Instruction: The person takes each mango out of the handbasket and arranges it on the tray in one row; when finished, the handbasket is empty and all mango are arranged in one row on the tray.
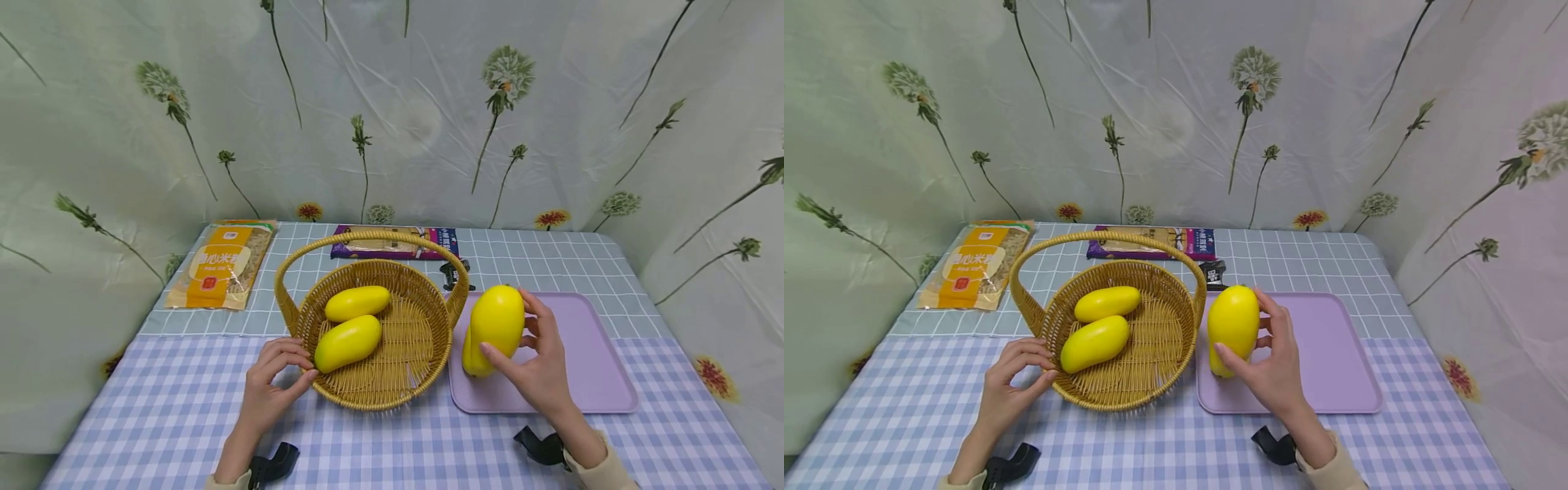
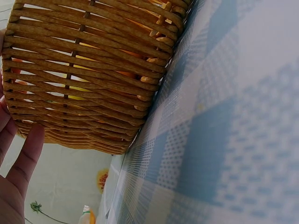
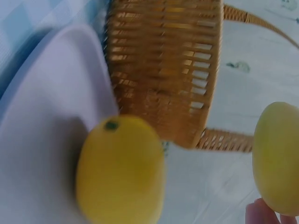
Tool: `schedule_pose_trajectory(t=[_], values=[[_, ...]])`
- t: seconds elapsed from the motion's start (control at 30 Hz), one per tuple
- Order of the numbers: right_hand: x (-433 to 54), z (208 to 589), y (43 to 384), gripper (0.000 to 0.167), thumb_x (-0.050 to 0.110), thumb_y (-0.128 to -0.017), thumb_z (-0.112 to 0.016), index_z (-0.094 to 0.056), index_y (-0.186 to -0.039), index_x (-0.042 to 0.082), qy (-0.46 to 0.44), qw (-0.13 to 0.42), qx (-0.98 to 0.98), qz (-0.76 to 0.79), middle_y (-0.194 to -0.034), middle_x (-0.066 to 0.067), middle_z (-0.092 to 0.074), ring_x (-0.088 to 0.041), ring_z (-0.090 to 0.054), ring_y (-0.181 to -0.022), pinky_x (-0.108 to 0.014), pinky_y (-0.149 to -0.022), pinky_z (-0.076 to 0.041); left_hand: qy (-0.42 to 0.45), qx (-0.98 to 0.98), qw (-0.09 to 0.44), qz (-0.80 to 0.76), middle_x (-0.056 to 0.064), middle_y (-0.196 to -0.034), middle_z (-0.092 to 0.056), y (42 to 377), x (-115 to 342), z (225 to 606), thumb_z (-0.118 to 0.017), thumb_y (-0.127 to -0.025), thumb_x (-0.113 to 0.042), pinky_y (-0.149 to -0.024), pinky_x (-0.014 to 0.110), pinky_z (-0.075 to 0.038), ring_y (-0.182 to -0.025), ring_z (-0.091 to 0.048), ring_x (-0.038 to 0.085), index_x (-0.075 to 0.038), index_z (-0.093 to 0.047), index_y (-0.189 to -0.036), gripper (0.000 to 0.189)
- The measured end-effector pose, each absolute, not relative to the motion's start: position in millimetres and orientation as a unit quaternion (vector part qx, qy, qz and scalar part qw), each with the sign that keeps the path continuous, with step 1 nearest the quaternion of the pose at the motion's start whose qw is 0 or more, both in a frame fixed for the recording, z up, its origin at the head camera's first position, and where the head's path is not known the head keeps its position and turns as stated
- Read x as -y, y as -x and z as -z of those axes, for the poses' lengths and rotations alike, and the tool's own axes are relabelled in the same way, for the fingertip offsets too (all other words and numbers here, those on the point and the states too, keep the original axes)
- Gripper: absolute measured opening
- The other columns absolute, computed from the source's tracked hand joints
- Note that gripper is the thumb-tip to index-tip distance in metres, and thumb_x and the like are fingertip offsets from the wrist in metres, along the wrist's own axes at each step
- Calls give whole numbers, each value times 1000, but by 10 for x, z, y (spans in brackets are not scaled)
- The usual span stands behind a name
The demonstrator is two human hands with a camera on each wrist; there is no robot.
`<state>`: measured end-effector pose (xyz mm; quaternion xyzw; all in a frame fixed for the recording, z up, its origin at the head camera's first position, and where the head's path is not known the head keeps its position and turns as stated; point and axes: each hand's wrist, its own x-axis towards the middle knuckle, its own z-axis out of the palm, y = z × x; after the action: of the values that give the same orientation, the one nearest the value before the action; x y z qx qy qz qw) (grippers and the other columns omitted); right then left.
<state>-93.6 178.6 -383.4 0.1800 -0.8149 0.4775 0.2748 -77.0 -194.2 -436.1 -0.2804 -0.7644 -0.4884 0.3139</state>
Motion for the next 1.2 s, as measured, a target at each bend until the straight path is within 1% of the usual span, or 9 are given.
schedule_pose_trajectory(t=[0.13,0.23,0.37,0.5,0.57,0.67,0.83,0.97,1.2], values=[[-1849,3827,943,83,-11,-59,-77,-42,-134,-6,-161,296,822,-460,-113,-23,-49,-8,-47,-84,-12,-64,-41,280,765,313,487,12,-87,-62,771,1944,4362,-75,-83,-19,-95,27,-40,-96,-54,32,-3,-65,-76,19],[-1971,3941,999,84,-8,-61,-79,-44,-137,0,-140,298,833,-445,-117,-20,-51,-8,-46,-84,-13,-63,-40,279,766,313,488,12,-87,-62,770,1944,4358,-75,-83,-20,-95,27,-40,-96,-54,32,-3,-65,-76,20],[-2144,4091,1065,87,-1,-65,-81,-43,-142,13,-93,278,856,-426,-117,-16,-52,-9,-46,-82,-13,-64,-41,279,766,313,487,12,-86,-62,770,1943,4353,-75,-83,-19,-95,27,-40,-95,-53,33,-3,-65,-76,20],[-2248,4159,1092,86,7,-70,-82,-40,-145,18,-52,241,883,-400,-112,-15,-52,-14,-45,-79,-12,-62,-40,278,767,313,487,12,-86,-62,765,1940,4348,-75,-83,-18,-95,27,-40,-95,-53,33,-3,-65,-76,19],[-2277,4171,1094,83,11,-74,-81,-39,-145,18,-37,220,894,-390,-113,-16,-52,-17,-45,-80,-12,-62,-40,278,766,312,488,13,-86,-62,762,1937,4345,-75,-82,-17,-95,27,-40,-95,-53,34,-3,-65,-76,19],[-2310,4180,1091,80,19,-78,-79,-37,-146,18,-17,188,906,-378,-113,-17,-52,-22,-47,-82,-16,-63,-42,278,764,312,491,14,-85,-62,761,1934,4346,-76,-82,-15,-96,28,-40,-94,-53,35,-3,-65,-76,18],[-2359,4208,1111,78,28,-81,-76,-35,-146,14,2,147,923,-356,-113,-19,-53,-27,-50,-85,-32,-65,-45,280,762,314,491,15,-85,-61,765,1936,4355,-75,-83,-17,-96,28,-40,-94,-53,36,-3,-65,-76,18],[-2388,4245,1138,79,31,-82,-74,-33,-146,7,4,126,931,-342,-114,-23,-52,-31,-51,-85,-39,-66,-43,280,763,314,490,15,-85,-61,767,1938,4356,-76,-82,-15,-96,28,-40,-94,-53,36,-3,-65,-77,17],[-2415,4291,1146,79,32,-83,-73,-33,-144,2,1,106,942,-319,-112,-25,-52,-35,-53,-86,-43,-67,-44,277,768,310,488,15,-84,-62,764,1941,4357,-77,-78,-9,-96,28,-39,-94,-53,37,-3,-65,-77,13]])
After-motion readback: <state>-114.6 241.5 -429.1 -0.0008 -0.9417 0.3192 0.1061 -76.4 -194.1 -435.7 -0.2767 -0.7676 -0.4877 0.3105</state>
